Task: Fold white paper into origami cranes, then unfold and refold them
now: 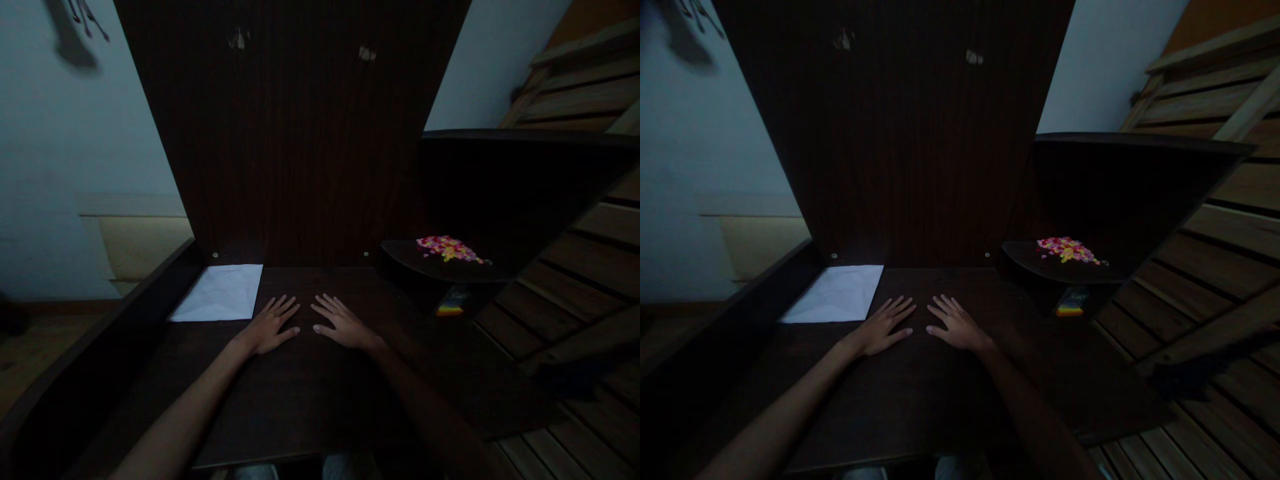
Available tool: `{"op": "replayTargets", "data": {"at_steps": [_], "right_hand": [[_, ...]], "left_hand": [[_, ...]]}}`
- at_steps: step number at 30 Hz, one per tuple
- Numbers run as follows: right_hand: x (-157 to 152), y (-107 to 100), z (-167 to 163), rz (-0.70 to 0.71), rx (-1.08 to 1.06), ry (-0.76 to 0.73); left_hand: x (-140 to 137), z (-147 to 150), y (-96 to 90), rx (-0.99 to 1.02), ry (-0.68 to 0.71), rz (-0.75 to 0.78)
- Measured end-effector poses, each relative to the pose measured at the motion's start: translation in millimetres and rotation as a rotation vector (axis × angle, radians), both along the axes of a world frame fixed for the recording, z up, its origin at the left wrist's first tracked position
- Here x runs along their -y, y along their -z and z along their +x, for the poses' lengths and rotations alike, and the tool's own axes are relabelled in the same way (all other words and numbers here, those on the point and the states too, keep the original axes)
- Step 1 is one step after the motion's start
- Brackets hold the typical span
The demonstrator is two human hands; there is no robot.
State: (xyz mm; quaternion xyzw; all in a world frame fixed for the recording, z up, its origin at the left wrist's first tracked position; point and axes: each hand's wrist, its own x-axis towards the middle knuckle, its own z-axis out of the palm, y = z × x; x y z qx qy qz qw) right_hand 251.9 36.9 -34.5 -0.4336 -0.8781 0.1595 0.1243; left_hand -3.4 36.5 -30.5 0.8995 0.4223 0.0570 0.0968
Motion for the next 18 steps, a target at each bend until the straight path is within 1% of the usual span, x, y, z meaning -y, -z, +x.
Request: {"op": "replayTargets", "data": {"at_steps": [8,18], "right_hand": [[0.1,0.6,0.2,0.016,-0.02,-0.003],[1.3,-1.2,-0.4,0.014,-0.016,0.003]], "left_hand": [[-1.8,-1.6,4.0,0.018,0.006,0.02],[-1.8,-1.7,4.1,0.011,0.012,0.019]]}}
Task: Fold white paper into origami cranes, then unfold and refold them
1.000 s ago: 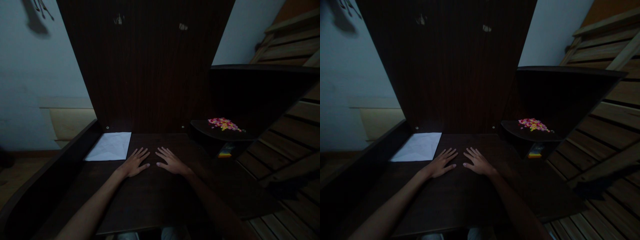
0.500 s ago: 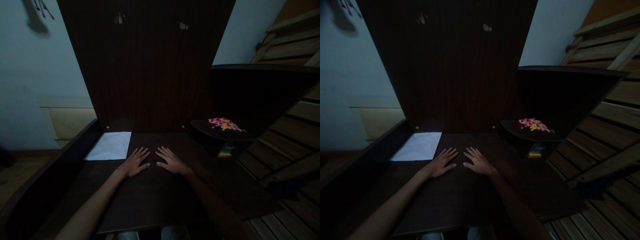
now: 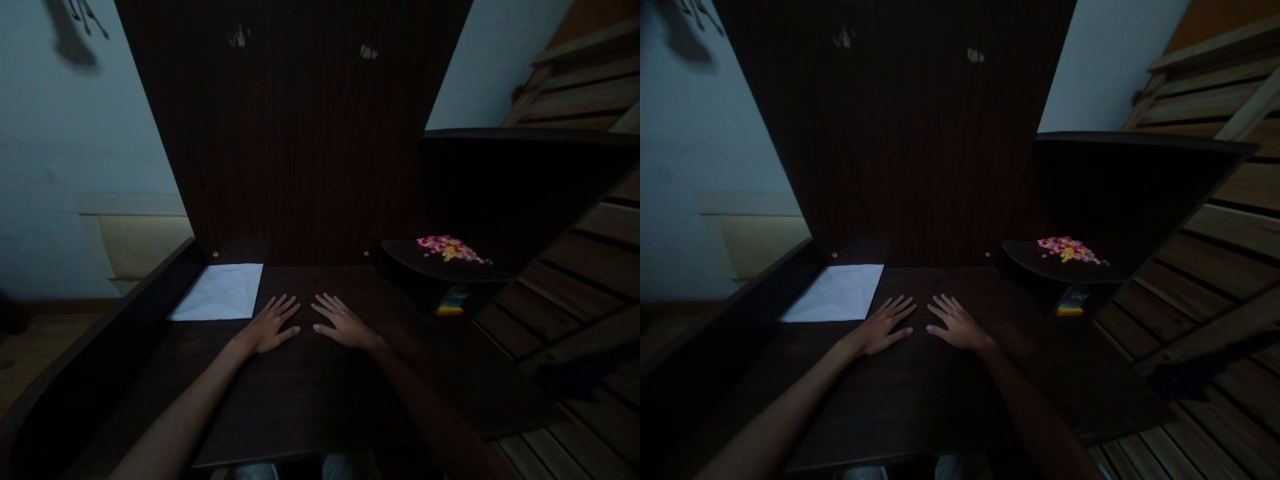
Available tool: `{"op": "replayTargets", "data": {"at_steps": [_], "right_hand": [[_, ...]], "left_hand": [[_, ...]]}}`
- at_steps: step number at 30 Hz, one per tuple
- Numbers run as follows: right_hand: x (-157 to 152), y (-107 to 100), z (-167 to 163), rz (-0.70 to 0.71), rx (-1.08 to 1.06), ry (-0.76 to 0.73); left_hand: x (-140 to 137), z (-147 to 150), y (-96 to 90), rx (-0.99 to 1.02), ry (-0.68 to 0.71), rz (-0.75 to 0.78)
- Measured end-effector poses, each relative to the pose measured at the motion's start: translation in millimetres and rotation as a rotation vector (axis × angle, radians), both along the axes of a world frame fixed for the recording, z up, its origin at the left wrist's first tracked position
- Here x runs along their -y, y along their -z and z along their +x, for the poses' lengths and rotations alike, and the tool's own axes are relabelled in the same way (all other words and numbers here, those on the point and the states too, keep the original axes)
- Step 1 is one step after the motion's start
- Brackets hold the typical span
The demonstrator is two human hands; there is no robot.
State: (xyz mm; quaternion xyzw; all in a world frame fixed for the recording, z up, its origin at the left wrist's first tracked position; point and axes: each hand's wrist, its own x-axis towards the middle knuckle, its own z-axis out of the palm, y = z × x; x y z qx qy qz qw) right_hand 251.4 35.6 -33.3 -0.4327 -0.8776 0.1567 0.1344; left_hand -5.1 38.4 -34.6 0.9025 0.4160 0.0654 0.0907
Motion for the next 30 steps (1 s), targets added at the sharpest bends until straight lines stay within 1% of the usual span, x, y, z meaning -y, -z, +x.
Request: {"op": "replayTargets", "data": {"at_steps": [12,20,25,30], "right_hand": [[-1.9,2.0,0.5,-0.008,0.005,-0.006],[-1.7,1.0,-0.1,-0.007,0.016,-0.006],[-0.9,0.0,-0.6,0.002,0.023,-0.002],[-0.7,1.0,-0.8,0.009,0.022,0.007]], "left_hand": [[-0.6,0.0,2.1,0.002,-0.003,0.014],[1.5,1.4,-1.1,-0.007,-0.014,-0.002],[2.9,2.2,0.0,0.018,-0.017,0.028],[3.6,2.6,-0.3,0.03,-0.022,0.025]]}}
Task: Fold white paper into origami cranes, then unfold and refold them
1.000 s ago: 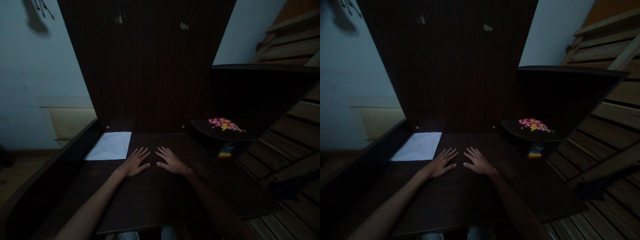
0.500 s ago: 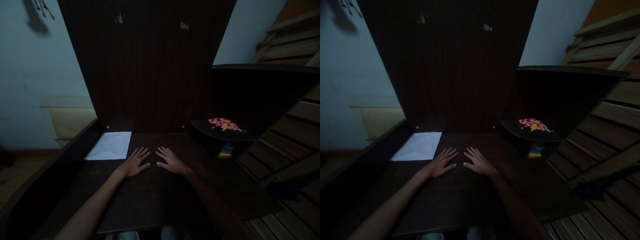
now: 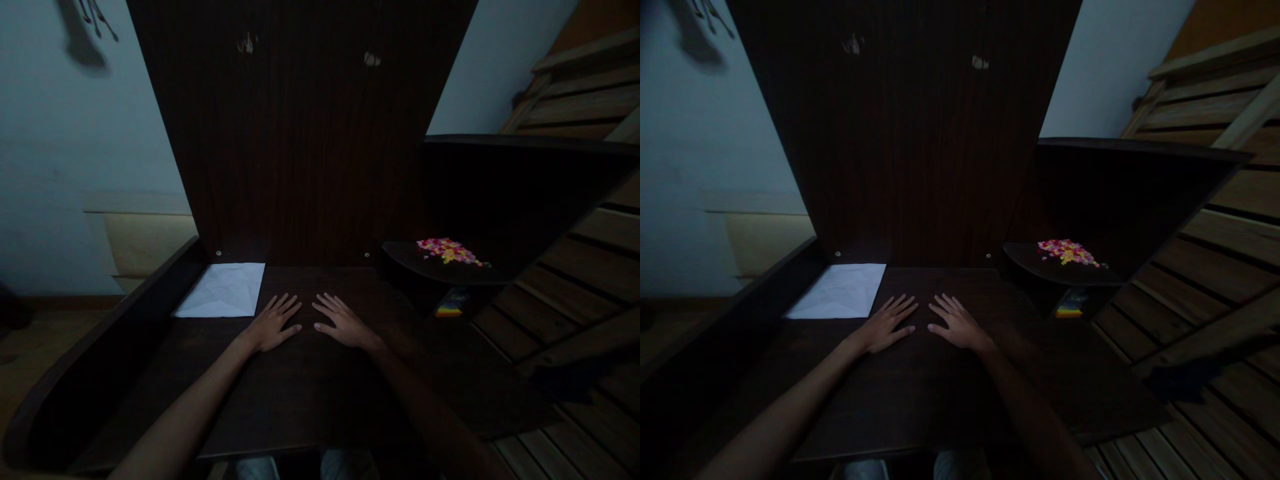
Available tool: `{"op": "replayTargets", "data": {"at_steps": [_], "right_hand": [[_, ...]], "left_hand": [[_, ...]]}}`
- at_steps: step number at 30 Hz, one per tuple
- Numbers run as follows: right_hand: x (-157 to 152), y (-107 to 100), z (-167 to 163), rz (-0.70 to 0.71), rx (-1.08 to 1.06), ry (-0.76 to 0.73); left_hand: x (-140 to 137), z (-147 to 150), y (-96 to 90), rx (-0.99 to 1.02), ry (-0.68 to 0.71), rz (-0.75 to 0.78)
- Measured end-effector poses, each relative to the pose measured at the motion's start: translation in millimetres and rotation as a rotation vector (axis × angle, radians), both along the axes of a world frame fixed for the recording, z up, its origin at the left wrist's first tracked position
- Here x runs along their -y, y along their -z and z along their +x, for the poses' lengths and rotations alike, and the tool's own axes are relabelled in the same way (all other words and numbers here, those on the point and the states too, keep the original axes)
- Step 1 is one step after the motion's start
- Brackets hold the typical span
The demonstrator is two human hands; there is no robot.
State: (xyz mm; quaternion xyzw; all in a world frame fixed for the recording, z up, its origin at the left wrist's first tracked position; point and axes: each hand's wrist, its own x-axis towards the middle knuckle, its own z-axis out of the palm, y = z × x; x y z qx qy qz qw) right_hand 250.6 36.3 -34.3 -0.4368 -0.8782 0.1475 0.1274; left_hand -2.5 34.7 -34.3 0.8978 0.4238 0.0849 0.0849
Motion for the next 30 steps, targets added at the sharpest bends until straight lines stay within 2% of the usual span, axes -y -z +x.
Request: {"op": "replayTargets", "data": {"at_steps": [22,27,30], "right_hand": [[1.9,1.1,-1.5,0.034,-0.014,-0.001],[0.4,1.7,-1.7,0.016,-0.018,0.013],[-1.0,3.0,-0.9,0.015,-0.028,0.007]], "left_hand": [[2.1,2.8,-5.9,-0.006,-0.027,-0.03],[-2.2,2.5,-19.8,0.019,-0.049,0.009],[-9.0,-2.9,-34.1,0.002,-0.19,0.119]]}}
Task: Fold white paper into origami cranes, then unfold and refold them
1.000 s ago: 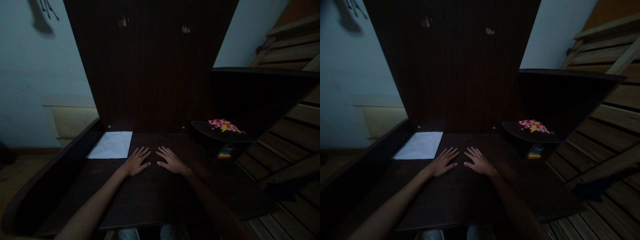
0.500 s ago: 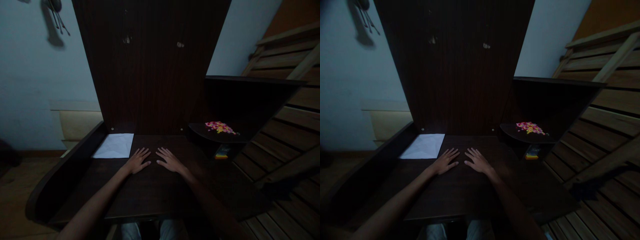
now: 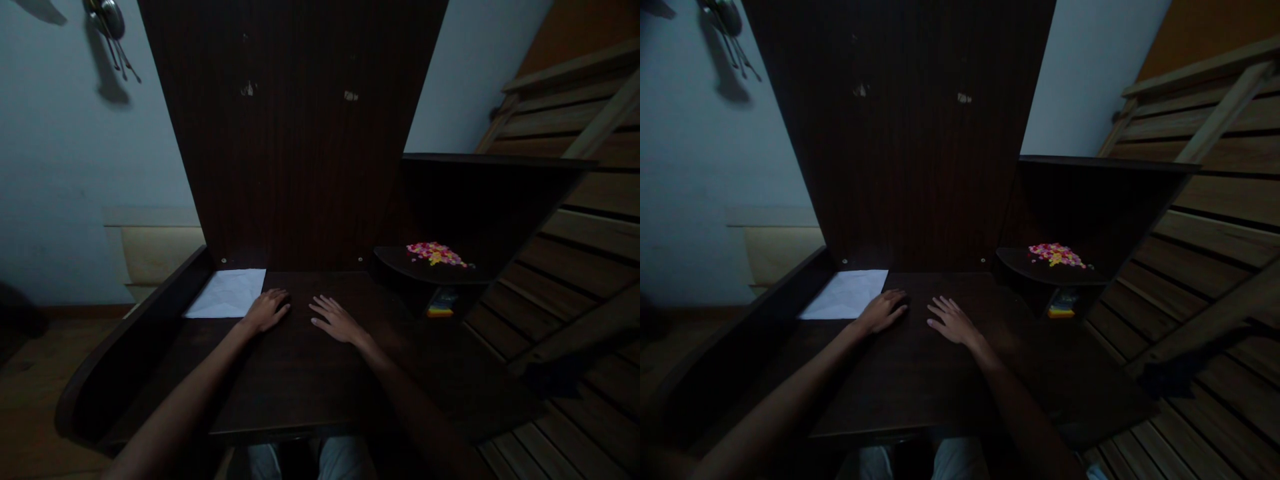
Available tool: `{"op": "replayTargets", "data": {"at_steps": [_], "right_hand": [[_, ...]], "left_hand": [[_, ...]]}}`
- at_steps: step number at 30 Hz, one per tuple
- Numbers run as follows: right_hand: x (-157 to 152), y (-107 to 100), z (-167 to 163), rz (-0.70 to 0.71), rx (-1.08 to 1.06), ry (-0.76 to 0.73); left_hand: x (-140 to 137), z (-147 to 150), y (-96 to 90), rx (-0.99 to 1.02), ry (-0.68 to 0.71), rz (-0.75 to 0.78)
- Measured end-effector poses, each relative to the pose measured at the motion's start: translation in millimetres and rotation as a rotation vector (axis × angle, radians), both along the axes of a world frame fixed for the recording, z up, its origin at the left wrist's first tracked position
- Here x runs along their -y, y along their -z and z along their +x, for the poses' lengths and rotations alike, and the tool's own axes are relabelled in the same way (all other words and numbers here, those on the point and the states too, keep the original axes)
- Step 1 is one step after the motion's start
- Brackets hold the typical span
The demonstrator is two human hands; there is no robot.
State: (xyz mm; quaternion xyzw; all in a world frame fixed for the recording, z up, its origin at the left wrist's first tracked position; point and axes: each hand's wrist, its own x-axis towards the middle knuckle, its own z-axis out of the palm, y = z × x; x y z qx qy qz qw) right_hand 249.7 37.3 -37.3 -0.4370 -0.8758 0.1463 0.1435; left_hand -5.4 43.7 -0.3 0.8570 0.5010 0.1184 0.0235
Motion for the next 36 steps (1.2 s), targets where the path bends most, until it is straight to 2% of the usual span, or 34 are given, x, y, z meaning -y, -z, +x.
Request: {"op": "replayTargets", "data": {"at_steps": [4,10,27,36], "right_hand": [[-1.1,1.2,1.3,-0.004,-0.012,-0.004],[-2.1,0.4,1.4,-0.017,-0.006,-0.005],[-0.7,-1.2,1.4,-0.012,-0.01,-0.005],[0.1,-2.5,1.2,-0.015,-0.012,0.001]], "left_hand": [[-13.7,-13.8,-16.1,-0.094,-0.362,0.044],[-27.7,-31.9,-19.5,-0.129,-0.554,-0.006],[-43.1,-44.4,-21.4,-0.138,-0.634,-0.189],[-42.8,-38.4,-24.9,-0.185,-0.642,-0.154]]}}
